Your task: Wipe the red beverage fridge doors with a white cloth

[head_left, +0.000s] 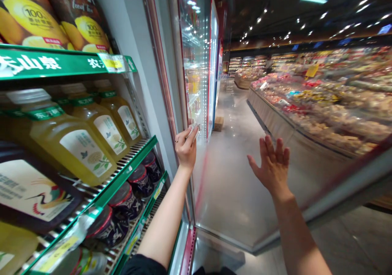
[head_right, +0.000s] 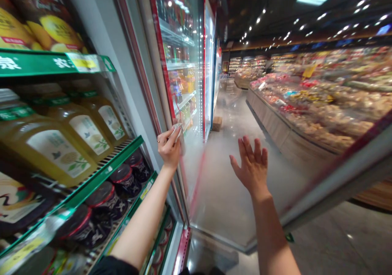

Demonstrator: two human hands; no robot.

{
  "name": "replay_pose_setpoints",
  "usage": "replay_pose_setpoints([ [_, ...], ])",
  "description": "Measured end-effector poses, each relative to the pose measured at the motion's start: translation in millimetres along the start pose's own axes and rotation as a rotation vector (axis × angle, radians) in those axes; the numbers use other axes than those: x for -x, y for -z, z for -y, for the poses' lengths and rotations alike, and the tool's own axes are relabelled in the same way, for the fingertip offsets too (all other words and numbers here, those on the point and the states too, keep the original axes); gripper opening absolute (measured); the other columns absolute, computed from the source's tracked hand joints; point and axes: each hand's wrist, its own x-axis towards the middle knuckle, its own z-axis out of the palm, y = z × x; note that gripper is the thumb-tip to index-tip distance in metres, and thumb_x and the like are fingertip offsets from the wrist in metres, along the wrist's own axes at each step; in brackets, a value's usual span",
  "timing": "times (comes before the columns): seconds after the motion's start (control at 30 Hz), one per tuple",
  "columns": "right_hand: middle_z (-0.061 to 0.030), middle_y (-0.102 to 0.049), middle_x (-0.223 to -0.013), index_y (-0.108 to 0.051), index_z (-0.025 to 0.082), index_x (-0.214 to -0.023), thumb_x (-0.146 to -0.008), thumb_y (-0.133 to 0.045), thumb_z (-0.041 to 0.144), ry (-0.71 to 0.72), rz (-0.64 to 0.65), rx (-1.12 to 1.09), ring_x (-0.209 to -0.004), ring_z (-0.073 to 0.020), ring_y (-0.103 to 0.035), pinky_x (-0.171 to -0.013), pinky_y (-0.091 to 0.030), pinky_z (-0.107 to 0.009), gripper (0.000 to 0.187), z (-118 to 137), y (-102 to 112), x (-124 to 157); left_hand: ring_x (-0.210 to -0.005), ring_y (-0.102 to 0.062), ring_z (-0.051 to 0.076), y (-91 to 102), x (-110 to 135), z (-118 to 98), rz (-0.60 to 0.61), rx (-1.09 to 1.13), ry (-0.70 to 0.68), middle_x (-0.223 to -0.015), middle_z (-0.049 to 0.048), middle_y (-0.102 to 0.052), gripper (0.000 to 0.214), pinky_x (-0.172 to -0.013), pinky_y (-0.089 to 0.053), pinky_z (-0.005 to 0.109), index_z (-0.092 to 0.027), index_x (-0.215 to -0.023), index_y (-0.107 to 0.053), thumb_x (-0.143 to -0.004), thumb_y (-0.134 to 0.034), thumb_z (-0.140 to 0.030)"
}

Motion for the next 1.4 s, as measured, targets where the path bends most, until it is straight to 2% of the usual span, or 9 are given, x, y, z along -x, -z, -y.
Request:
replay_pose_setpoints([
  [0.33, -0.0122, -0.053, -0.168, -0.020, 0.022, -0.175, -0.103, -0.056, 0.050, 0.068, -0.058, 0.030, -0.169, -0.0232, -0.021, -0.137, -0.010, -0.041, 0.086, 0, 2, -6, -0.107, -0.072, 0.019, 0.5, 0, -2, 0.002, 0.034, 0.025, -0.111, 0.0049, -0.078, 0.042, -0.093, -0.060, 0.035, -0.033, -0.135, -0.075, -0.101, -0.068, -0.009],
  [0.5, -0.0100, -0.053, -0.168, -0.021, 0.025, -0.175, -0.103, -0.054, 0.052, 0.051, -0.057, 0.027, -0.169, -0.0238, -0.022, -0.137, -0.008, -0.040, 0.084, 1, 1, -5, -0.111, -0.073, 0.018, 11.7, 4, 7, 0.095, 0.021, -0.129, -0.115, 0.0038, -0.080, 0.045, -0.094, -0.063, 0.034, -0.034, -0.137, -0.073, -0.101, -0.068, -0.008],
  [0.6, -0.0109, -0.050, -0.170, -0.021, 0.028, -0.175, -0.101, -0.057, 0.052, -0.002, 0.005, -0.001, -0.167, -0.0297, -0.029, -0.136, -0.009, -0.044, 0.086, 0, 1, -2, -0.113, -0.074, 0.018, 16.3, 3, 12, 0.170, 0.005, -0.194, -0.117, 0.0042, -0.081, 0.044, -0.095, -0.065, 0.035, -0.033, -0.137, -0.073, -0.101, -0.068, -0.008],
  [0.7, -0.0110, -0.045, -0.174, -0.021, 0.031, -0.175, -0.099, -0.059, 0.052, -0.060, 0.077, -0.039, -0.164, -0.0364, -0.033, -0.135, -0.015, -0.051, 0.088, 1, 3, 0, -0.111, -0.074, 0.019, 11.7, 1, 10, 0.108, -0.010, -0.115, -0.116, 0.0050, -0.081, 0.040, -0.094, -0.065, 0.036, -0.033, -0.134, -0.075, -0.102, -0.067, -0.009],
  [0.8, -0.0096, -0.044, -0.175, -0.020, 0.032, -0.175, -0.097, -0.059, 0.051, -0.062, 0.073, -0.071, -0.164, -0.0376, -0.031, -0.133, -0.020, -0.054, 0.089, 4, 7, 0, -0.111, -0.073, 0.019, 4.6, 3, 6, 0.055, 0.010, -0.033, -0.115, 0.0056, -0.081, 0.038, -0.095, -0.063, 0.036, -0.033, -0.132, -0.077, -0.102, -0.068, -0.011],
  [0.97, -0.0059, -0.045, -0.174, -0.017, 0.038, -0.175, -0.097, -0.062, 0.051, -0.064, 0.061, -0.052, -0.163, -0.0383, -0.033, -0.133, -0.019, -0.054, 0.091, 6, 9, 3, -0.112, -0.073, 0.020, 5.8, 8, 10, 0.139, 0.085, 0.054, -0.116, 0.0062, -0.081, 0.035, -0.099, -0.059, 0.038, -0.035, -0.129, -0.079, -0.103, -0.069, -0.015],
  [1.07, -0.0047, -0.043, -0.176, -0.017, 0.039, -0.175, -0.095, -0.065, 0.052, -0.070, 0.044, -0.041, -0.163, -0.0382, -0.033, -0.134, -0.016, -0.053, 0.094, 5, 7, 7, -0.111, -0.073, 0.020, 8.6, 8, 11, 0.160, 0.093, 0.052, -0.117, 0.0063, -0.080, 0.034, -0.099, -0.059, 0.038, -0.034, -0.129, -0.079, -0.103, -0.068, -0.016],
  [1.23, -0.0064, -0.045, -0.174, -0.025, 0.038, -0.174, -0.095, -0.065, 0.053, -0.068, 0.035, -0.047, -0.162, -0.0397, -0.036, -0.136, -0.011, -0.055, 0.089, 4, 6, 11, -0.113, -0.071, 0.020, 5.2, 7, 3, 0.056, 0.082, 0.030, -0.117, 0.0067, -0.080, 0.041, -0.096, -0.058, 0.036, -0.033, -0.134, -0.076, -0.102, -0.068, -0.009],
  [1.4, -0.0055, -0.045, -0.174, -0.026, 0.039, -0.173, -0.095, -0.064, 0.054, -0.083, 0.039, -0.058, -0.162, -0.0392, -0.037, -0.136, -0.009, -0.055, 0.088, 4, 9, 10, -0.112, -0.071, 0.020, 3.8, 9, 2, 0.060, 0.087, 0.055, -0.117, 0.0061, -0.079, 0.041, -0.097, -0.058, 0.037, -0.034, -0.134, -0.076, -0.102, -0.067, -0.009],
])
